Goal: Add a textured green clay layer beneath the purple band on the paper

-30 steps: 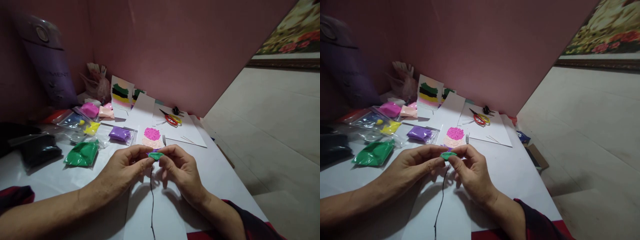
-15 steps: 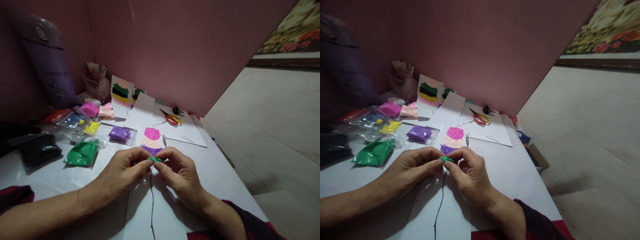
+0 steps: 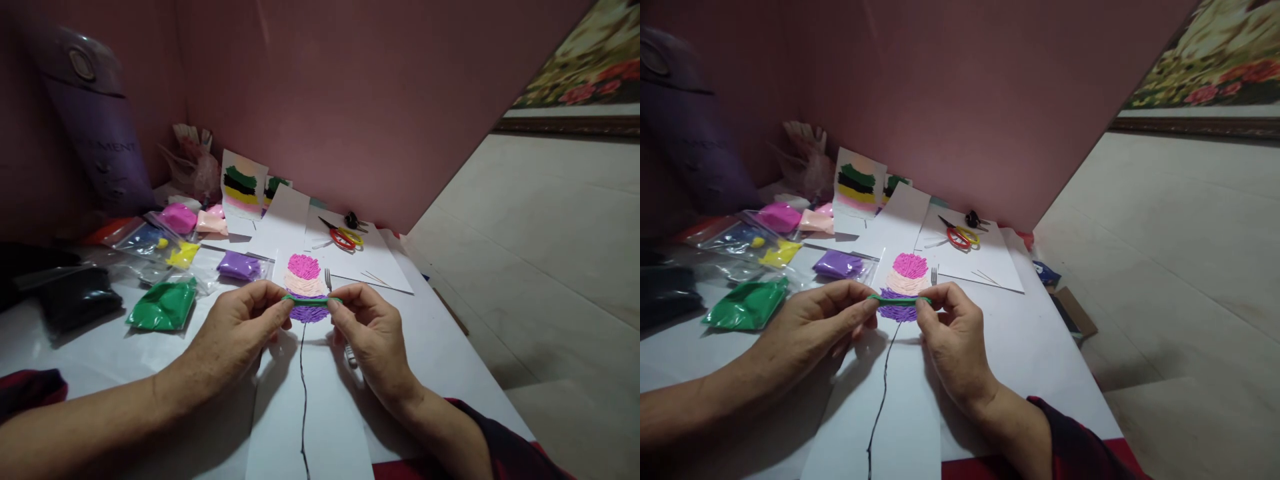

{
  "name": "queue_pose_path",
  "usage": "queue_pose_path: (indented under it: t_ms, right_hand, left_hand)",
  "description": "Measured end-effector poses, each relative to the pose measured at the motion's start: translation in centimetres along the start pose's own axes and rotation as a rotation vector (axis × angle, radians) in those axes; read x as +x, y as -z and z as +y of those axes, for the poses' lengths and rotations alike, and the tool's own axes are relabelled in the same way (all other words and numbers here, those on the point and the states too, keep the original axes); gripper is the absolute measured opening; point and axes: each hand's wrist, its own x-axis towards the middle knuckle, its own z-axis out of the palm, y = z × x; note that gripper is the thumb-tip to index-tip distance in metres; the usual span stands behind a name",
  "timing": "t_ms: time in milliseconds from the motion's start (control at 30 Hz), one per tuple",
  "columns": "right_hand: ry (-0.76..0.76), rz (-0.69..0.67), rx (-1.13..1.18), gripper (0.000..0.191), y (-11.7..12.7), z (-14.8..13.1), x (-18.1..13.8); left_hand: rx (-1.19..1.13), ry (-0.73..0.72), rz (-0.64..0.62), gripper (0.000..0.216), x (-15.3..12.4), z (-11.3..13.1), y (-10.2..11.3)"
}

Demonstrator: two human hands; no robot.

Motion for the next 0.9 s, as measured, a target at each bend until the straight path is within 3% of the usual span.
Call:
queue_pose_path:
  t_ms: [133, 233, 400, 900]
  right_hand:
    - [-0.002, -0.045, 0.041, 0.012, 0.07, 0.36, 0.09]
    - [-0.005, -0.149, 0.056, 0.014, 0.05, 0.33, -0.05]
    - [0.036, -0.308, -0.016, 0.014, 0.16, 0.24, -0.56]
    - [0.211, -0.273, -0.152, 0.004, 0.10, 0.21, -0.69]
  left_hand:
    - [-0.068, 0.015, -0.067, 0.014, 0.08, -0.04, -0.12]
    - [-0.080, -0.024, -0.156, 0.016, 0.03, 0.08, -0.24]
    - [-0.049, -0.038, -0.188, 0.013, -0.18, 0.44, -0.23]
    - [0.069, -0.046, -0.226, 0.017, -0.13, 0.36, 0.11]
